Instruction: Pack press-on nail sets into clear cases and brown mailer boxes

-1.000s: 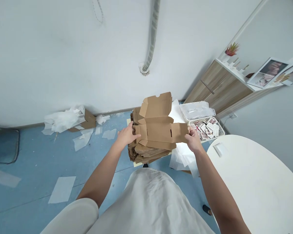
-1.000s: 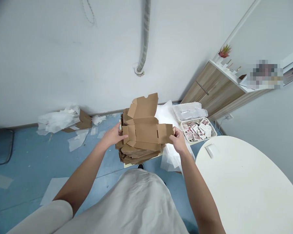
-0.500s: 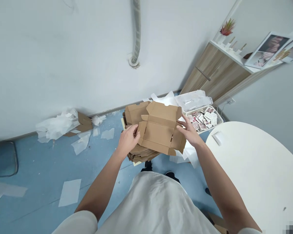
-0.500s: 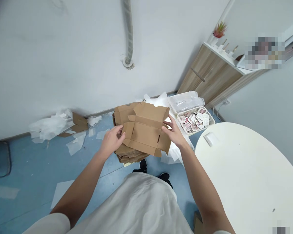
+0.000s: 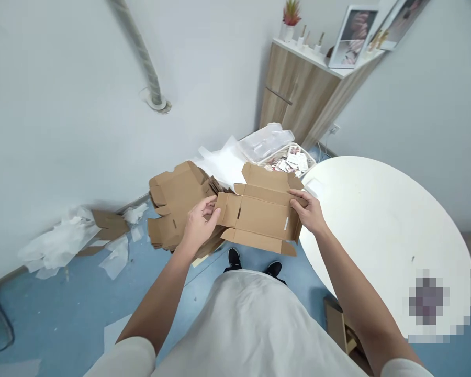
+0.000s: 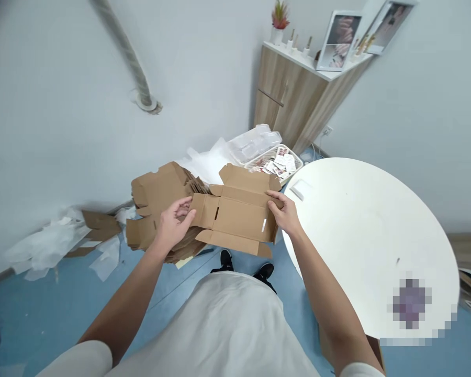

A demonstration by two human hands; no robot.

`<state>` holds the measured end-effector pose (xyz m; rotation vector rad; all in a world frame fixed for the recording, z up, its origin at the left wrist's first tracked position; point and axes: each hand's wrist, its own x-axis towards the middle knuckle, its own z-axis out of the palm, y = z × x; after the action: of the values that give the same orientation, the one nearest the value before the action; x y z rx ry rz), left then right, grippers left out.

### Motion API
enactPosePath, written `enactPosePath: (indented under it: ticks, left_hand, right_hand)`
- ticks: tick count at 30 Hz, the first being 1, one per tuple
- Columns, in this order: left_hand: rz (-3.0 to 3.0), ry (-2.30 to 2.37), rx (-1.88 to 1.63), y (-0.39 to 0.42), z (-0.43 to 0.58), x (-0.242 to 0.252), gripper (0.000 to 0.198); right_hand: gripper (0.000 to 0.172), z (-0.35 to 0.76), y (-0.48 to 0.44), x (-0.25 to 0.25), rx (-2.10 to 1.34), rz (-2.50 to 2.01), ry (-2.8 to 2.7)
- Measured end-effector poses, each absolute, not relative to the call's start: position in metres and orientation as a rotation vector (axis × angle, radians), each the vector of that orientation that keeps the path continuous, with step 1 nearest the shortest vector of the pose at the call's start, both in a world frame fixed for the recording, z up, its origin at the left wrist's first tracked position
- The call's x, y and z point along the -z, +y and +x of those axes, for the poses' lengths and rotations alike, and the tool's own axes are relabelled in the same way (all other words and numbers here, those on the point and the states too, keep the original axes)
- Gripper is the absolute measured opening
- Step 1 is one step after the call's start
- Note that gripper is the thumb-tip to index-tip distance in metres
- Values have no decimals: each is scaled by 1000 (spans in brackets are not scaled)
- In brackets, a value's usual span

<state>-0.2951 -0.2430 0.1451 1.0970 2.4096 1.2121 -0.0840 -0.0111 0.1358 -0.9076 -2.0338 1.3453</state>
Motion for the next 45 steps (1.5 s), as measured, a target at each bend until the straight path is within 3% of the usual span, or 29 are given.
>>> enactPosePath:
  ticks: [6, 8, 12, 16, 21, 24, 27, 33, 40, 45]
  left_hand:
    - [1904, 2322, -1037, -197, -217, -148, 89]
    - [2222, 2252, -842, -182, -188, -142, 75]
    - [2560, 2063, -635, -151, -133, -119, 24]
    - [2656, 1904, -730, -119, -93, -101, 25]
    - [2754, 1583, -681, -86, -61, -84, 29]
    - [2812, 1402, -601, -70, -49, -69, 28]
    - [2856, 1261, -528, -55, -42, -51, 27]
    - [2880, 1072, -432, -27, -40, -20, 26]
    - [2791, 925, -350, -9, -44, -1, 25]
    - [2702, 904, -249, 1, -33, 2, 24]
  right_hand:
    - [34, 21, 16, -131, -1299, -1097, -1767]
    - [35, 53, 22, -127, -1279, -1139, -1698]
    - [34, 110, 24, -116, -1248, -1199, -1600]
    - [38, 156, 19, -103, -1191, -1280, -1492]
    - [84, 200, 16, -84, -1198, -1415, -1239]
    - [97, 216, 17, -73, -1283, -1521, -1087]
    - [86, 224, 21, -64, -1372, -1624, -974]
    - [42, 230, 32, -56, -1243, -1892, -791]
    - [20, 225, 40, -36, -1157, -2005, -719]
    - [17, 228, 35, -23, -1085, -2083, -825]
